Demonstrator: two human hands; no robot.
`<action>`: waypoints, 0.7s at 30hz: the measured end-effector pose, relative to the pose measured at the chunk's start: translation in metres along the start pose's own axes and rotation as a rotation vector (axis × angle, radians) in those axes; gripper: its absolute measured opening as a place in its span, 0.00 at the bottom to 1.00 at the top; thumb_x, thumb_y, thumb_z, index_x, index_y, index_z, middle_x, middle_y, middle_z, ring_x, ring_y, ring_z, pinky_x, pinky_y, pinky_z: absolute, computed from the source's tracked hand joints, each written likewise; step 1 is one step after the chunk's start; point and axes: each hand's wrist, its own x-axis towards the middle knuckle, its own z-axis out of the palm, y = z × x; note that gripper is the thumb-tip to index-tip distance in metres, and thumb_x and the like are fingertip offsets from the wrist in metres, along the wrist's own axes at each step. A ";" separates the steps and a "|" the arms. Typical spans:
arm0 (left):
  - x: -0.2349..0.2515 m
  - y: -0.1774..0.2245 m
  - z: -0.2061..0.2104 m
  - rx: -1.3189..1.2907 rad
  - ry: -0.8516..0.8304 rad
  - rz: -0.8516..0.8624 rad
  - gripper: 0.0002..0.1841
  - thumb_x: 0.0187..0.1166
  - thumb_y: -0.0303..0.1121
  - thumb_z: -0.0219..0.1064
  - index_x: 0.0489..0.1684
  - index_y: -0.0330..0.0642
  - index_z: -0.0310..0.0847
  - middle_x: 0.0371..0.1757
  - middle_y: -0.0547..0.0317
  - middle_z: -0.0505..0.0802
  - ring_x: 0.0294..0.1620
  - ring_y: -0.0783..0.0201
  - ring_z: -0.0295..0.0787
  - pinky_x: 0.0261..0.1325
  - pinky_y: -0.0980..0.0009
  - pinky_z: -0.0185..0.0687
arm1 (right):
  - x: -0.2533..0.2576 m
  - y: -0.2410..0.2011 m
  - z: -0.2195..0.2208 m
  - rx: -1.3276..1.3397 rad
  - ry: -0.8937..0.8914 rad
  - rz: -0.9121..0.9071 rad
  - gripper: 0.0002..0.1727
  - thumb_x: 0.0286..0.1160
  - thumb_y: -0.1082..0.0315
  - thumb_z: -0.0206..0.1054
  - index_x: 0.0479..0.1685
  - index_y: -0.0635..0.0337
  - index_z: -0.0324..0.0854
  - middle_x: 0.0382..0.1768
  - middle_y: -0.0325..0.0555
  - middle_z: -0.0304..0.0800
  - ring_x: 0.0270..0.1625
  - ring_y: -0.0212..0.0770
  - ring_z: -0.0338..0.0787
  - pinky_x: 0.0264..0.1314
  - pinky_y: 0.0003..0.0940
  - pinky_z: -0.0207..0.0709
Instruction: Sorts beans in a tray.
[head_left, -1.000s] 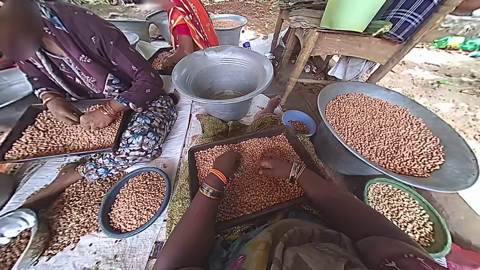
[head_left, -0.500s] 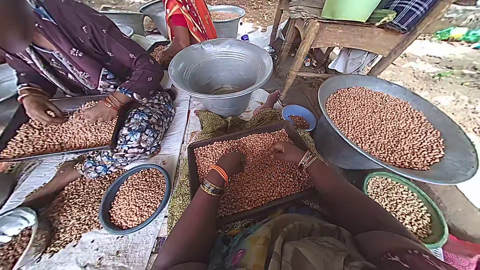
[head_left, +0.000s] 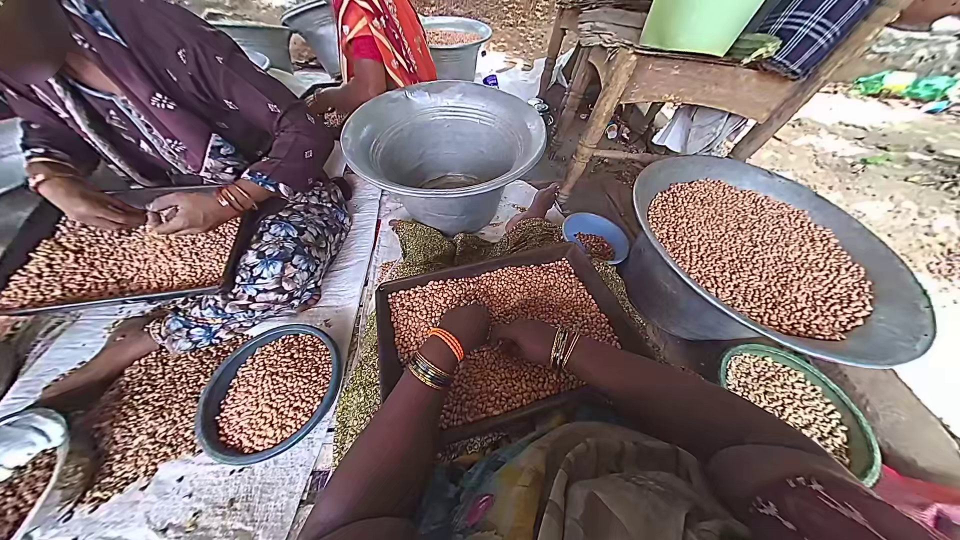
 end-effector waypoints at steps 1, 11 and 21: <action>-0.001 0.001 0.000 0.004 -0.002 -0.006 0.15 0.83 0.35 0.64 0.57 0.33 0.87 0.63 0.32 0.89 0.66 0.30 0.86 0.62 0.25 0.76 | -0.002 0.002 -0.003 0.013 0.005 -0.003 0.18 0.87 0.67 0.61 0.71 0.63 0.80 0.57 0.66 0.89 0.61 0.65 0.90 0.66 0.68 0.77; 0.001 -0.006 0.003 -0.056 0.039 0.024 0.16 0.85 0.35 0.60 0.58 0.32 0.86 0.62 0.33 0.90 0.66 0.31 0.86 0.64 0.27 0.76 | -0.021 0.049 -0.029 0.244 0.325 0.361 0.18 0.82 0.62 0.70 0.62 0.67 0.83 0.49 0.60 0.90 0.52 0.54 0.89 0.65 0.55 0.79; 0.000 0.007 0.002 0.023 -0.001 0.001 0.16 0.86 0.33 0.58 0.59 0.32 0.85 0.65 0.33 0.88 0.68 0.31 0.85 0.63 0.27 0.77 | -0.010 0.032 -0.020 -0.017 0.222 0.394 0.25 0.89 0.68 0.55 0.85 0.49 0.73 0.72 0.61 0.85 0.74 0.65 0.85 0.75 0.68 0.74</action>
